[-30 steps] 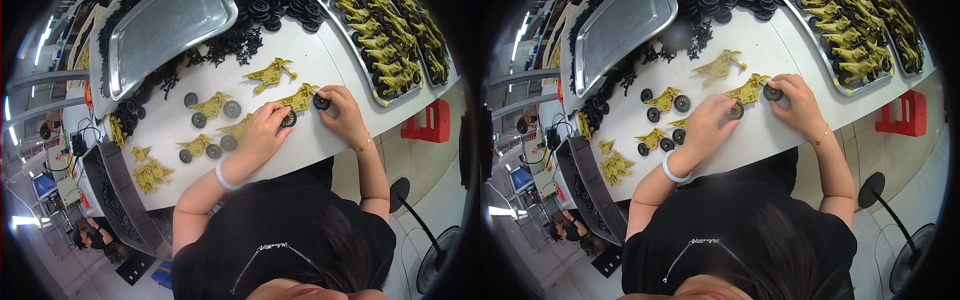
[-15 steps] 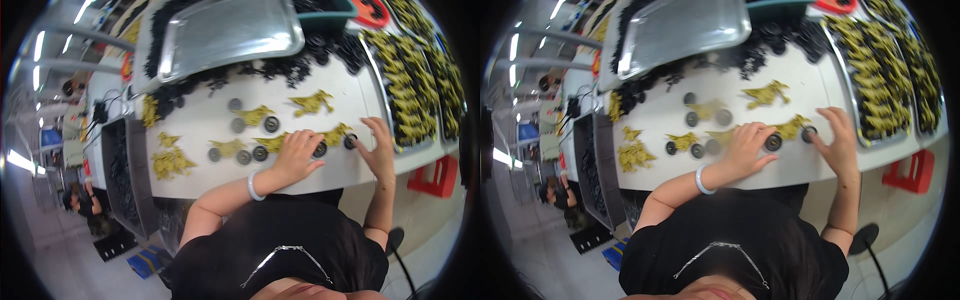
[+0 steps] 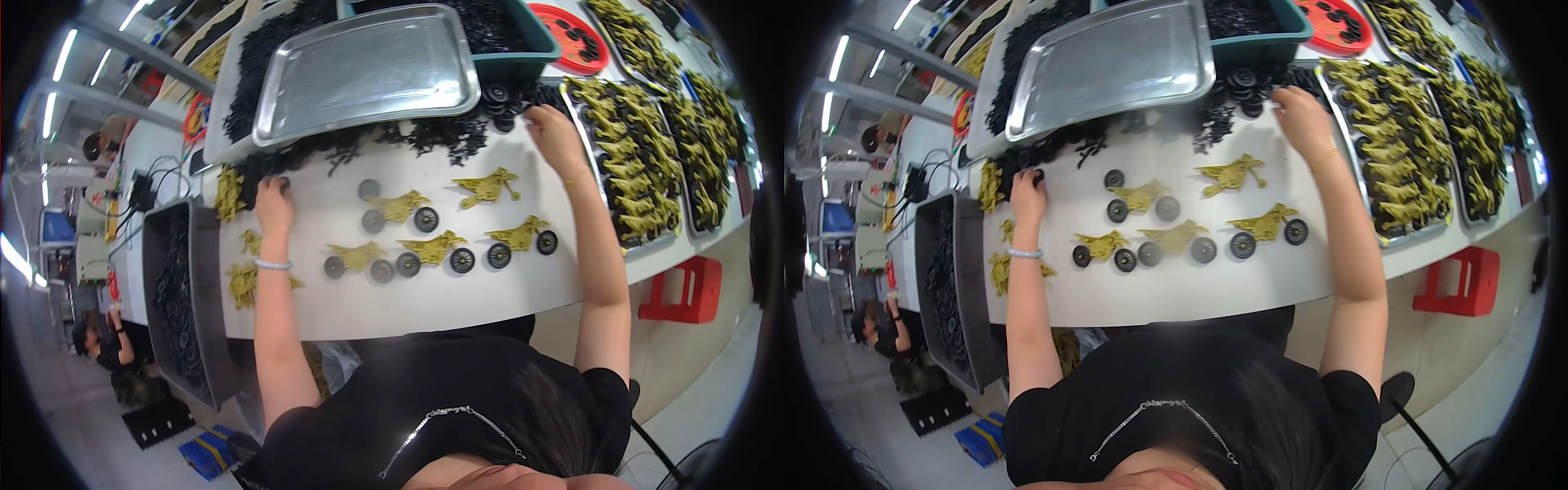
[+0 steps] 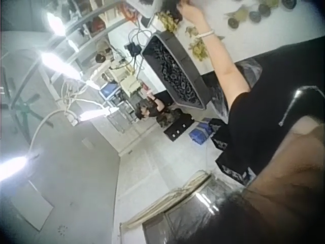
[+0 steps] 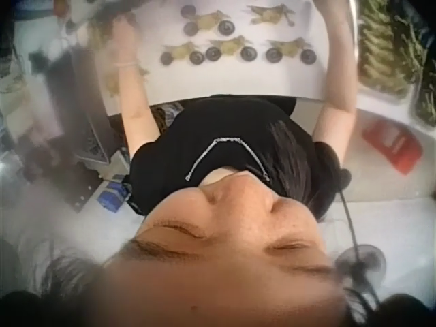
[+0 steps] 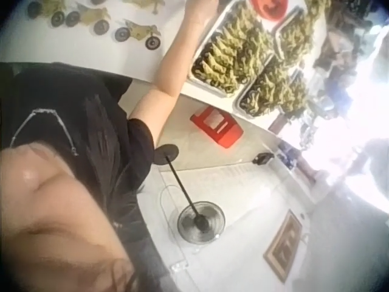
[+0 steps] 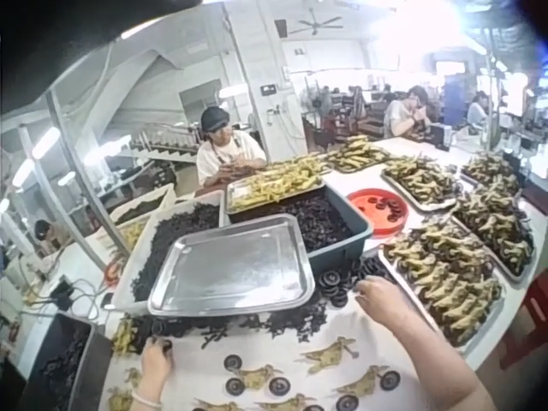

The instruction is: The person assembles small plastic toy motorcycles by hand, attaching plastic wheels and other plastic parts to the toy motorcycles.

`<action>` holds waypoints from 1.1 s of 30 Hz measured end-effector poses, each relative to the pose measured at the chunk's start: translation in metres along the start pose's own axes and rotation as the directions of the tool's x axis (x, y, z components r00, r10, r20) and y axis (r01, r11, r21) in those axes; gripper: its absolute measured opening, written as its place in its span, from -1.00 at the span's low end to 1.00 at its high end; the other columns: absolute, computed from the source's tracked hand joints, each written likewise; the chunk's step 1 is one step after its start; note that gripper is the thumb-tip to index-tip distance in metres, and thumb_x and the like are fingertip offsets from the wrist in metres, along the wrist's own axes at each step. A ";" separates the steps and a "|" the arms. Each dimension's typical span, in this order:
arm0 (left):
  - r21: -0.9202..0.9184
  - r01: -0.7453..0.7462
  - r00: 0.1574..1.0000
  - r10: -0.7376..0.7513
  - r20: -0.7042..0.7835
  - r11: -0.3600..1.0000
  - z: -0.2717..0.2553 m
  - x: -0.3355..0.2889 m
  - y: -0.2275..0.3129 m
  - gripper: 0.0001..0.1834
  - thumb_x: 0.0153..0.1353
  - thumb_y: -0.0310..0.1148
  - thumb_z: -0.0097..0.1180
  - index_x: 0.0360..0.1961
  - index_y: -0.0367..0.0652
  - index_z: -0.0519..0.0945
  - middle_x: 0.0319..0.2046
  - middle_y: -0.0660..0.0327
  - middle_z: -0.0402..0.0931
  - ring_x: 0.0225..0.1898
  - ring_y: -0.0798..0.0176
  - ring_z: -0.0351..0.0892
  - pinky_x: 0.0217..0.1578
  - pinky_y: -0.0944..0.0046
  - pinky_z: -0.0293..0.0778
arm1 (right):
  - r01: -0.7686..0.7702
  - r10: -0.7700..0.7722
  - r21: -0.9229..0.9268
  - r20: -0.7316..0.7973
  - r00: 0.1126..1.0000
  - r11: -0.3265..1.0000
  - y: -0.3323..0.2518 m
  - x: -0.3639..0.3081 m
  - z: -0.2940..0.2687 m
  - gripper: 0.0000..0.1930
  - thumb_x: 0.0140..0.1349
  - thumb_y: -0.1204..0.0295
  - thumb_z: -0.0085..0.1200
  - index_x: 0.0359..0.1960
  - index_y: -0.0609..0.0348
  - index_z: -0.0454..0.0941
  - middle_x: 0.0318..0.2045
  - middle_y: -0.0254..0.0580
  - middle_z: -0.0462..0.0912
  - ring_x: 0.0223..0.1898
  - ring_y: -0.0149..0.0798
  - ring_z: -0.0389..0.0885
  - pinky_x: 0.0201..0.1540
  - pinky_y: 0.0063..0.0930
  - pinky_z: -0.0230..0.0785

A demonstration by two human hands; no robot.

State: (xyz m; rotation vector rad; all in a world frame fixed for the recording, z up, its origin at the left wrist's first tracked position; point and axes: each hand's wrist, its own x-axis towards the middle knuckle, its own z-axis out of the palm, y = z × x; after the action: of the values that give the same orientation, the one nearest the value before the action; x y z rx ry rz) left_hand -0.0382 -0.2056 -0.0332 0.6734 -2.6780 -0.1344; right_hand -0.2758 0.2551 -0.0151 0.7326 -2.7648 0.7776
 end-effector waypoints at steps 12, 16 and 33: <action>-0.048 -0.082 0.997 0.082 -0.008 0.995 -0.006 -0.006 0.031 -0.66 -0.03 -0.41 0.26 -0.17 -0.14 0.55 -0.19 0.04 0.52 -0.13 -0.06 0.49 -0.12 0.09 0.42 | 0.153 -0.159 -0.128 -0.038 0.986 0.980 0.012 -0.001 0.015 -0.86 0.08 0.45 0.17 -0.37 0.18 0.47 -0.30 -0.17 0.54 -0.16 -0.09 0.53 -0.13 -0.26 0.41; -0.403 -0.184 0.978 0.207 0.013 0.897 -0.029 -0.023 0.087 -0.62 -0.03 -0.43 0.25 -0.11 -0.16 0.54 -0.15 0.09 0.53 -0.09 -0.03 0.50 -0.09 0.11 0.42 | -0.075 0.111 0.301 -0.102 0.989 0.951 -0.005 -0.018 -0.018 -0.84 0.23 0.49 0.07 -0.34 0.29 0.34 -0.27 0.05 0.62 -0.26 -0.05 0.63 -0.22 -0.26 0.43; -0.602 -0.442 0.743 0.647 0.169 0.665 0.006 -0.073 0.251 -0.62 -0.06 -0.37 0.27 -0.15 -0.15 0.57 -0.16 0.17 0.53 -0.13 0.06 0.50 -0.11 0.10 0.33 | -0.047 -0.014 0.301 0.196 0.981 0.953 -0.047 -0.111 -0.032 -0.57 0.00 0.59 0.22 -0.02 0.19 0.49 -0.05 -0.14 0.55 -0.06 -0.13 0.53 -0.02 -0.37 0.43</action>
State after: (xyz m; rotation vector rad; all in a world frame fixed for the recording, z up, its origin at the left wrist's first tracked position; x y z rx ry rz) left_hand -0.0906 0.0502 -0.0174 -0.4119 -2.8455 -0.8748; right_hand -0.1552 0.2828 0.0006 0.8844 -2.8584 1.2166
